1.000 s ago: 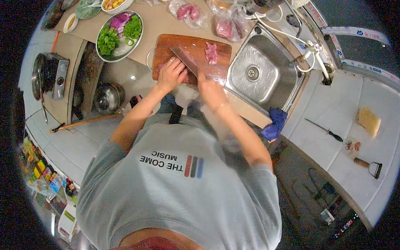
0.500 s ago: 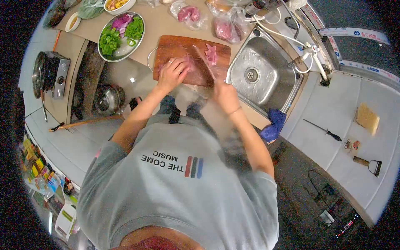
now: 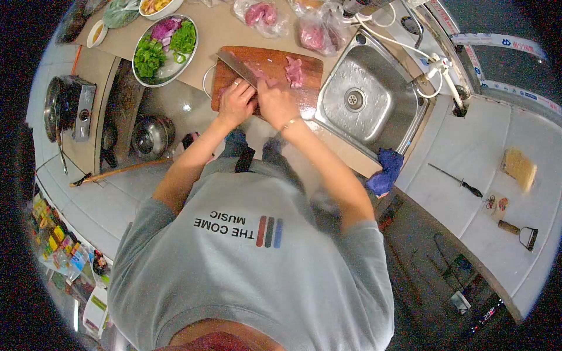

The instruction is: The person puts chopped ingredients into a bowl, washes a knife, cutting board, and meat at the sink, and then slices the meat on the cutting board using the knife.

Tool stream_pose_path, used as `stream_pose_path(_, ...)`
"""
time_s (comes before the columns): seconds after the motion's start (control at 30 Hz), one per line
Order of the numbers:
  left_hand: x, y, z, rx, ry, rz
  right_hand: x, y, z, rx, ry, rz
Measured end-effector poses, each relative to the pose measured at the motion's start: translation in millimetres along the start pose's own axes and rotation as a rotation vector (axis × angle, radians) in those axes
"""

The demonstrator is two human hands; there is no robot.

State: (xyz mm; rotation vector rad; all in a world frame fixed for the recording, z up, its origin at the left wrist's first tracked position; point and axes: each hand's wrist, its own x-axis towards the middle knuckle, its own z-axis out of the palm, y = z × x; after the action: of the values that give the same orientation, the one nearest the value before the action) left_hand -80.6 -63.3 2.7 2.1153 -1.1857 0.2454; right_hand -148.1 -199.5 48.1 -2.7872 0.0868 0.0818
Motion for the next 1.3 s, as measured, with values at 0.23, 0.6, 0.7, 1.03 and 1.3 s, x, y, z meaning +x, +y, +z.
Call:
stream_pose_path(0.23, 0, 3, 0, -0.019, 0.056, -0.018, -44, 22, -24, 0.023, -0.191, 0.133)
stream_pose_path(0.6, 4, 5, 0, -0.012, 0.042, -0.033, -75, 26, -46, 0.153, -0.071, 0.18)
stream_pose_path(0.7, 5, 5, 0, -0.007, 0.012, -0.05, -87, 16, -51, 0.123, -0.011, 0.088)
stream_pose_path(1.03, 2, 3, 0, -0.014, -0.076, -0.045, -3, -1, -6, 0.087, -0.014, 0.113)
stream_pose_path(1.3, -1, 4, 0, -0.056, 0.068, -0.046, -60, 44, -23, 0.174, -0.039, 0.055)
